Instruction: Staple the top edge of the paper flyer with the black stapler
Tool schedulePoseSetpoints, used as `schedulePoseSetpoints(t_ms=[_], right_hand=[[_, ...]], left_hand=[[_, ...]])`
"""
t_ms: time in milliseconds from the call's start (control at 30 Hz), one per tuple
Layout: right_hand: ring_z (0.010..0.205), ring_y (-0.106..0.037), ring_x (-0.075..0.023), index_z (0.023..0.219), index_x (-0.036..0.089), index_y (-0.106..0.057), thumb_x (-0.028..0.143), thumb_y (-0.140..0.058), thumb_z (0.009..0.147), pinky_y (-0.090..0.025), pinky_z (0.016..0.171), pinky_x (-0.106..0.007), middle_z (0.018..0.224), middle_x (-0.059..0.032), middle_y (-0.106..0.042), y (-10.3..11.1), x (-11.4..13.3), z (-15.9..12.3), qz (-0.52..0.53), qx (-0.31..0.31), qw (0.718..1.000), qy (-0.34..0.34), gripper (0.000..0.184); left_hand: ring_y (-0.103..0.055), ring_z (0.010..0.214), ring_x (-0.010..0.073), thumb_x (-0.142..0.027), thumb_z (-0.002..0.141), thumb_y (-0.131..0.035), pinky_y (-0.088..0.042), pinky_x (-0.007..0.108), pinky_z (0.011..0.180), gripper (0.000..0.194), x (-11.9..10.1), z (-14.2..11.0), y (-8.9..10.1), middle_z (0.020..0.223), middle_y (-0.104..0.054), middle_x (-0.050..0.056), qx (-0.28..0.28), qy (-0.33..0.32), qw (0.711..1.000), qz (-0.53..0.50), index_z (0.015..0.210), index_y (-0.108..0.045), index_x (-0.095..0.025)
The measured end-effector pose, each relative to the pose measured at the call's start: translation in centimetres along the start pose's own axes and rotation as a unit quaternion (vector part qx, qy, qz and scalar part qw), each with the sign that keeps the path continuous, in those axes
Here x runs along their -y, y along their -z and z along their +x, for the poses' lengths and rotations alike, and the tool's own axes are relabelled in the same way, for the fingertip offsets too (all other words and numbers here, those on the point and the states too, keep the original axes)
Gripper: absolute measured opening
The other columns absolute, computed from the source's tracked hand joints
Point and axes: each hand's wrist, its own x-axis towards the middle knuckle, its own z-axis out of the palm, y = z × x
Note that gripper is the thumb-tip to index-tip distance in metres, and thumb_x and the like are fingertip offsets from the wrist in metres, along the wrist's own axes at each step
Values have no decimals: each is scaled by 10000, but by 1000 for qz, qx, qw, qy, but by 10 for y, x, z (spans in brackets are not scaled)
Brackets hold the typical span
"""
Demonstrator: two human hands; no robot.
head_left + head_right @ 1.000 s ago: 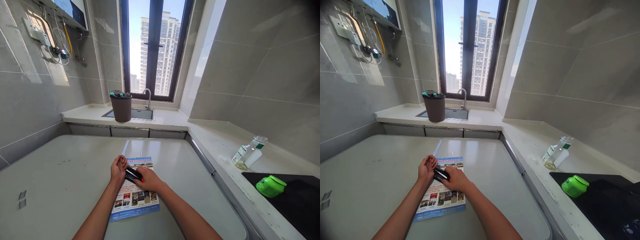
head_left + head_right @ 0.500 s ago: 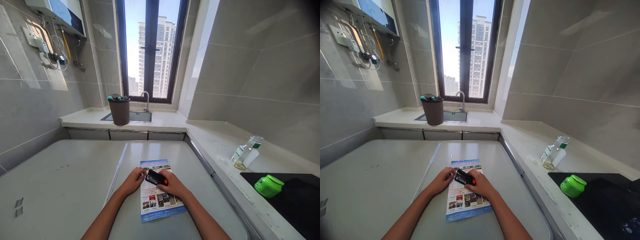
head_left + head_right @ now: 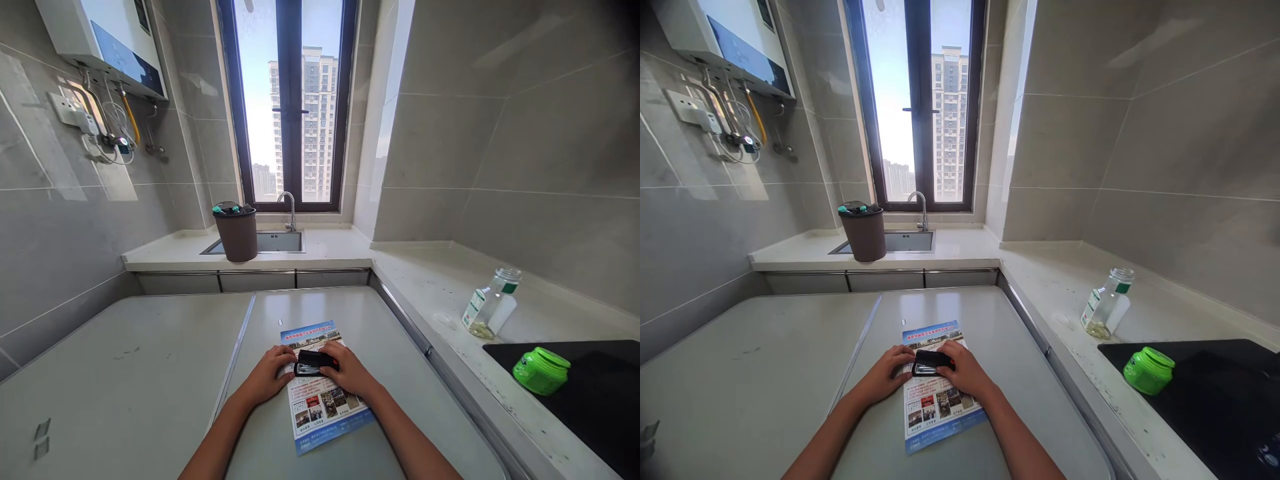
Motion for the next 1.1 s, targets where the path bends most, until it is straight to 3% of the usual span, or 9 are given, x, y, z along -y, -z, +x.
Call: schedulePoseSetpoints(t_ms=[367,633,767,833,1100], right_hand=[[1052,-599,-250,1140,246,-677,193,-706,852,-464,946,-397,1093,-56,-674,4,-17,3,16,-17,1000,10,295],[1018,-588,-233,1103,246,-672,193,-747,817,-465,912,-372,1070,-42,-667,2,-13,8,31,-24,999,21,301],[965,-565,-213,888,224,-685,223,-619,917,-452,894,-367,987,-42,-648,11,-18,9,33,-108,993,28,72],[944,-554,-209,731,216,-687,209,-541,952,-436,904,-378,957,-50,-643,17,-25,7,18,-138,990,38,265],[901,-539,-198,628,219,-690,122,-547,854,-433,850,-349,974,-43,-661,24,-38,4,-2,-109,994,20,285]], left_hand=[[-548,1266,254,-144,891,-586,-391,403,1122,379,-1,0,2,1322,-617,76,34,-12,999,-35,1233,-674,-281],[-583,1113,275,-244,859,-670,-438,406,995,270,-9,4,0,1169,-640,76,4,26,999,29,1128,-679,-264],[-588,1115,270,-225,853,-664,-427,402,1001,244,-11,5,-1,1159,-647,72,-10,30,999,33,1093,-689,-263],[-590,1125,272,-227,847,-671,-422,402,1007,244,-10,5,-2,1169,-652,75,-11,32,999,30,1087,-695,-262],[-604,1131,273,-232,806,-713,-415,397,1021,243,-5,8,-4,1187,-667,80,-18,60,998,0,1047,-739,-255]])
